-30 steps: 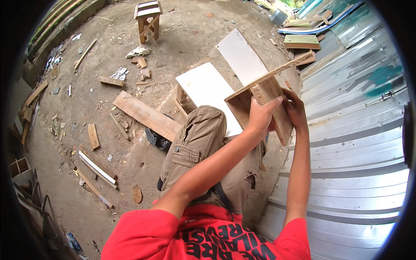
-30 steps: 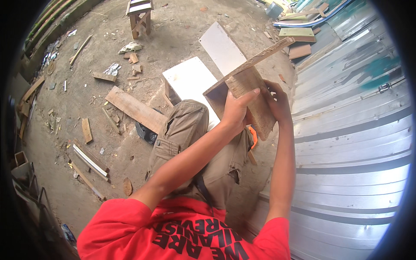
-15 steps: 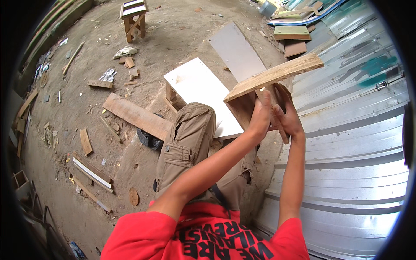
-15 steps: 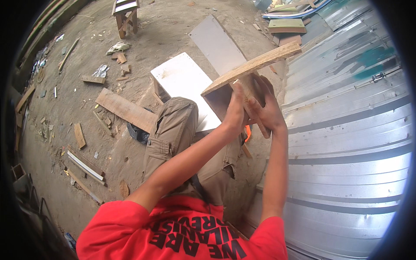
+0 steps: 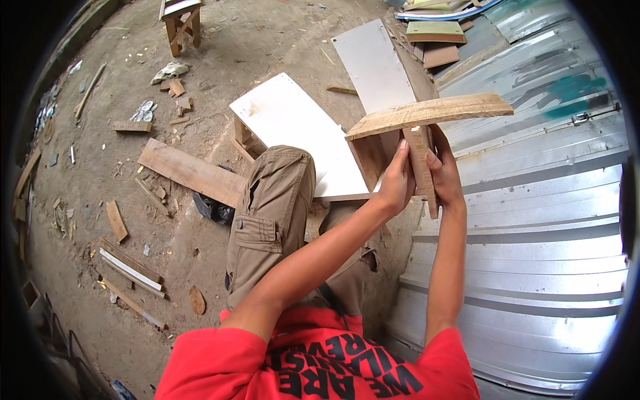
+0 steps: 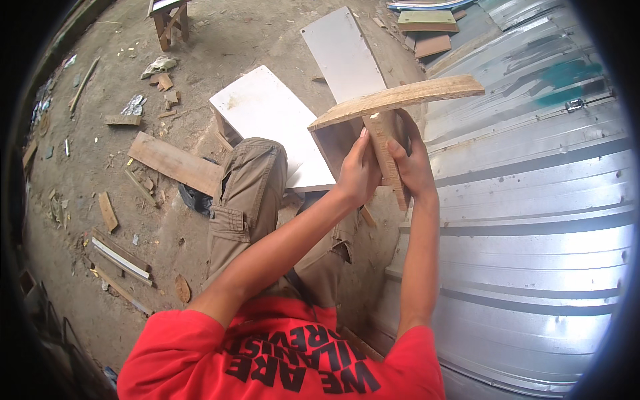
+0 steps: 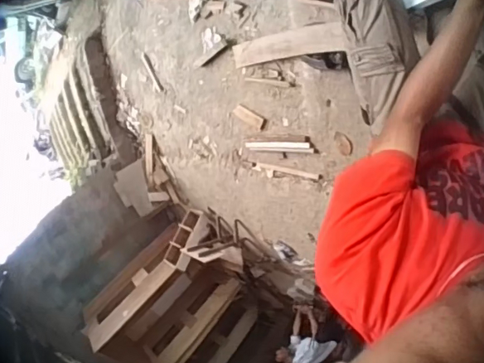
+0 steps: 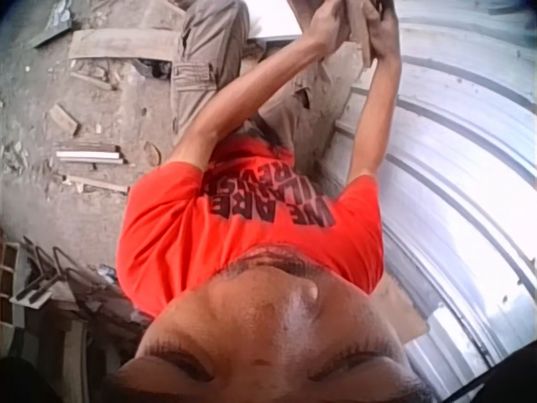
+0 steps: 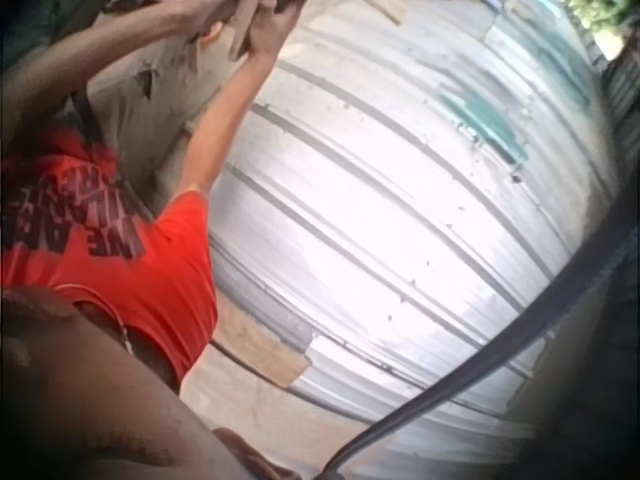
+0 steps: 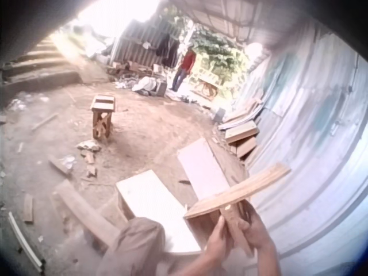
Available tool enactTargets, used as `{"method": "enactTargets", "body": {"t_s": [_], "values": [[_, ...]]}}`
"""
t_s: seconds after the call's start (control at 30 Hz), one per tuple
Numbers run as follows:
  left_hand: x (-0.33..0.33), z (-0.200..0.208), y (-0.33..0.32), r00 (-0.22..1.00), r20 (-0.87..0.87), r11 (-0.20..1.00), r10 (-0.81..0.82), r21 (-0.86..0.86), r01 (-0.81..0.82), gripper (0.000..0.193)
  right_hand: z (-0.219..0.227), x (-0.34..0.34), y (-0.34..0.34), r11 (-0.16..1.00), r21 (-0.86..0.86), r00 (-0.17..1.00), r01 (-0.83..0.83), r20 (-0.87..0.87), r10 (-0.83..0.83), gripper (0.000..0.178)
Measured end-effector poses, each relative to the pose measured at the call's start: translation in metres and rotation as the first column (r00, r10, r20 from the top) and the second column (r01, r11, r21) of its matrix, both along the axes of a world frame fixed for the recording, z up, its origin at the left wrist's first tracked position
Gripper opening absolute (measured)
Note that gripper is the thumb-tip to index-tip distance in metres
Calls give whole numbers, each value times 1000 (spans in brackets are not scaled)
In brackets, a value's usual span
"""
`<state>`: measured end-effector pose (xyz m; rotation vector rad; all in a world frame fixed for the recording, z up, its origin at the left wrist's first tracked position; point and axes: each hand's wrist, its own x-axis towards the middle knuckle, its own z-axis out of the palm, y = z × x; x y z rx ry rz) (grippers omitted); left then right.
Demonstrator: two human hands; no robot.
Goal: The person sits on the ground and assembles a small wooden box. They use a hammer to drive nails into the wooden pieces, joining them together to form the box structure.
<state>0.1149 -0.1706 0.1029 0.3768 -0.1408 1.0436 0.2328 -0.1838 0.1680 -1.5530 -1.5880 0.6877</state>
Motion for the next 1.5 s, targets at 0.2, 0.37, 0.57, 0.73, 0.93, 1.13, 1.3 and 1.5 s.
{"method": "enactTargets", "body": {"t_s": [0.2,0.37,0.57,0.73,0.93,1.13,1.3,1.5], "values": [[3,8,-1,996,-84,998,19,57,-14,53,-6,9,-3,998,-11,989,66,-136,-67,85],[12,2,-2,992,-113,997,53,55,-47,49,-10,11,-6,997,39,992,66,-110,-61,82],[5,-11,-22,954,-255,983,156,137,-124,55,-10,-2,-11,987,23,982,156,-111,-153,84],[-11,-21,-48,981,-129,990,142,19,-141,80,-22,-4,-23,988,28,987,150,51,-151,84],[-50,2,-61,808,-458,921,370,64,-385,71,8,-67,-30,972,25,911,232,346,-226,97],[-98,-14,-49,873,-300,894,384,-115,-433,57,14,-119,-23,977,189,763,97,616,-195,102],[-145,-6,-55,902,-262,902,344,-174,-395,69,32,-120,-25,972,161,904,-171,417,90,70],[-180,-28,-84,890,-318,843,326,-328,-426,82,28,-152,-44,966,137,873,-218,470,131,58]]}}
